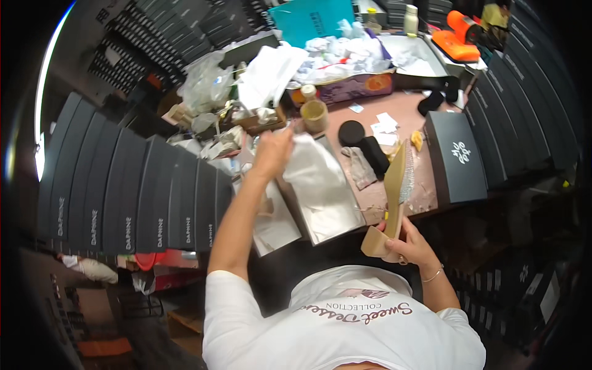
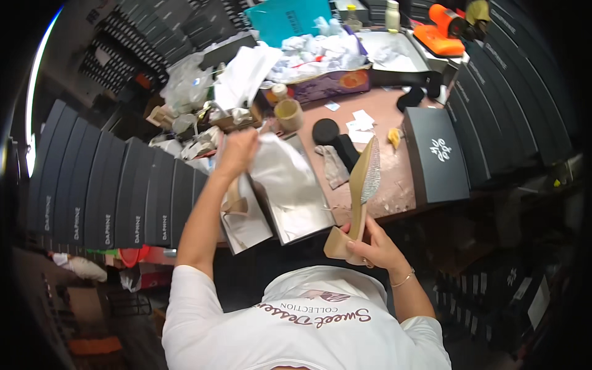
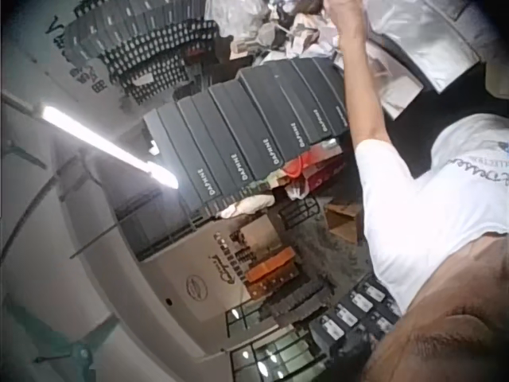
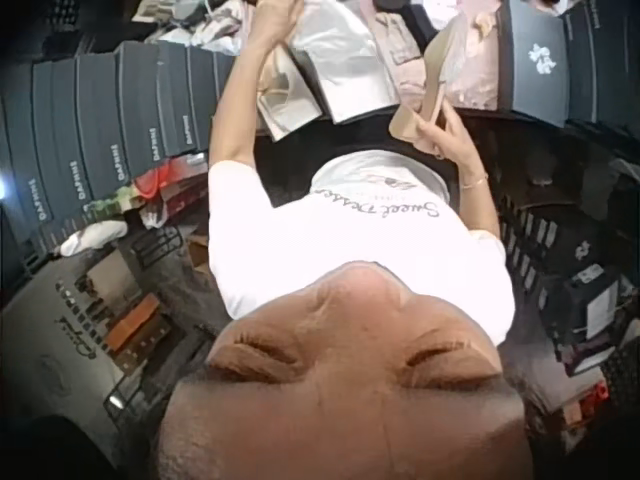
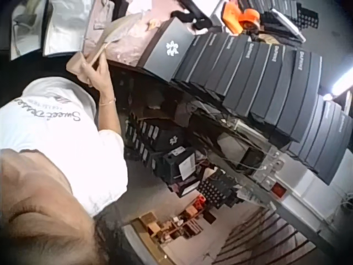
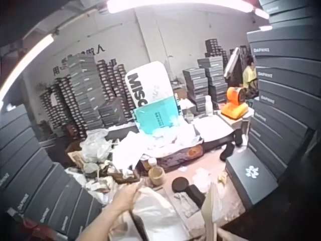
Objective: Inspect, clean, and pack high-heeled shoes into branded boxes at a manufacturing station.
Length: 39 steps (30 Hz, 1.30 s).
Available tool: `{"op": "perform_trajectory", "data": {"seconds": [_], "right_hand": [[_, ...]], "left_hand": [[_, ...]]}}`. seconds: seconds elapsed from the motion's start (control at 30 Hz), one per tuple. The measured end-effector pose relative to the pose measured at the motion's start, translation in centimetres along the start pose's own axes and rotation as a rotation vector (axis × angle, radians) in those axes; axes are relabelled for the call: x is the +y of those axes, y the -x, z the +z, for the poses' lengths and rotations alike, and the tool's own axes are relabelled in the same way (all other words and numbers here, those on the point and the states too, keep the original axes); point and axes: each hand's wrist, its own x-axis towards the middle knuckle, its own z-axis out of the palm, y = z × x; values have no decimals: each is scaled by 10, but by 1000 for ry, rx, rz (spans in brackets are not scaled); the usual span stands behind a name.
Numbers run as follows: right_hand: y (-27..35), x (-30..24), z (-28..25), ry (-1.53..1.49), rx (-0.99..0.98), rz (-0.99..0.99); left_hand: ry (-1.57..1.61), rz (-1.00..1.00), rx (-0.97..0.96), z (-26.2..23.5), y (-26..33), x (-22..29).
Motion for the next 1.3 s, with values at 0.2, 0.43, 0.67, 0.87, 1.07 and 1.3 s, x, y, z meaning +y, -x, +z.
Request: {"op": "perform_trajectory", "data": {"seconds": [0.2,0.43,0.67,0.87,1.07,1.3], "right_hand": [[-20,-13,21,27,-106,-66],[-10,-23,16,112,-143,0],[-16,-18,34,92,-167,105],[2,3,13,8,-96,147],[-8,0,15,-14,-118,89],[-4,-35,36,-26,-201,125]], "left_hand": [[-98,-2,-398,-42,69,17],[382,-66,-152,-73,83,22],[-214,-63,167,-28,57,-9],[212,-140,22,-48,141,46],[112,-113,-37,-28,149,78],[567,-155,264,4,53,48]]}}
